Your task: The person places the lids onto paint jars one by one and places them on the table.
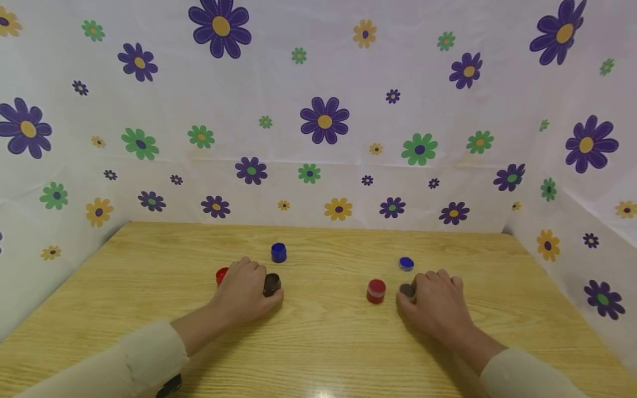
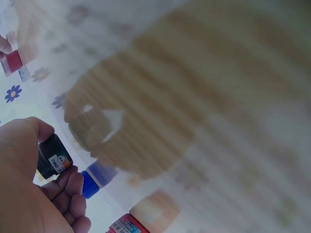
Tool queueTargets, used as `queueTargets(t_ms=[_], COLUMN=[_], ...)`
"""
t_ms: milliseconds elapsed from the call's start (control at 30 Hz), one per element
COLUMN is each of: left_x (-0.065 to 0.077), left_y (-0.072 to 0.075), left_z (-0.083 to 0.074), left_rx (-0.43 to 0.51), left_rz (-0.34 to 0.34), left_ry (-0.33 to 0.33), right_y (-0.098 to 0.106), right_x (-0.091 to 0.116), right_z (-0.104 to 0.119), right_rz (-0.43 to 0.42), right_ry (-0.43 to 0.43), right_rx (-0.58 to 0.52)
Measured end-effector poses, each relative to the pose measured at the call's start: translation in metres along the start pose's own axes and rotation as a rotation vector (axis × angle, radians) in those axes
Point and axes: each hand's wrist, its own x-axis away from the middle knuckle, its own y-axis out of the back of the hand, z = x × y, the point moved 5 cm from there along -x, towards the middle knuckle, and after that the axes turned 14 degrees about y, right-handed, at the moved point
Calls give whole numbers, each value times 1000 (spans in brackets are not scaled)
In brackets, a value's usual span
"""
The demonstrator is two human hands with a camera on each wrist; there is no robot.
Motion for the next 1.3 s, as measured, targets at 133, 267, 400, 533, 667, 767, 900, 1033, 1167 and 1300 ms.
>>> queueTargets(t_ms=[133, 267, 400, 533, 667, 767, 900, 1033, 1167, 1300], left_x=[5, 9, 13, 16, 18, 19, 20, 20, 21, 21], left_y=[3, 5, 7, 8, 9, 9, 9, 9, 8, 8], left_z=[3, 3, 2, 1, 0, -1, -1, -2, -4, -6], left_rx=[18, 19, 22, 45, 58, 58, 66, 80, 77, 68], left_rz=[-7, -16, -27, -31, -35, -39, -45, -44, -33, -31], left_ry=[2, -11, -31, -44, -50, -51, -56, -61, -61, -60], right_y=[1, 0, 0, -2, -4, -5, -6, -7, -7, -8], right_x=[1, 3, 5, 7, 9, 12, 15, 15, 15, 13], right_z=[0, -1, -1, 0, 4, 10, 19, 28, 39, 49], right_rz=[23, 34, 42, 57, 72, 78, 87, 95, 89, 83], right_ry=[-21, -51, -70, -95, -124, -134, -137, -134, -116, -97], right_rx=[-31, -84, -147, -200, -234, -262, -297, -319, -336, -347])
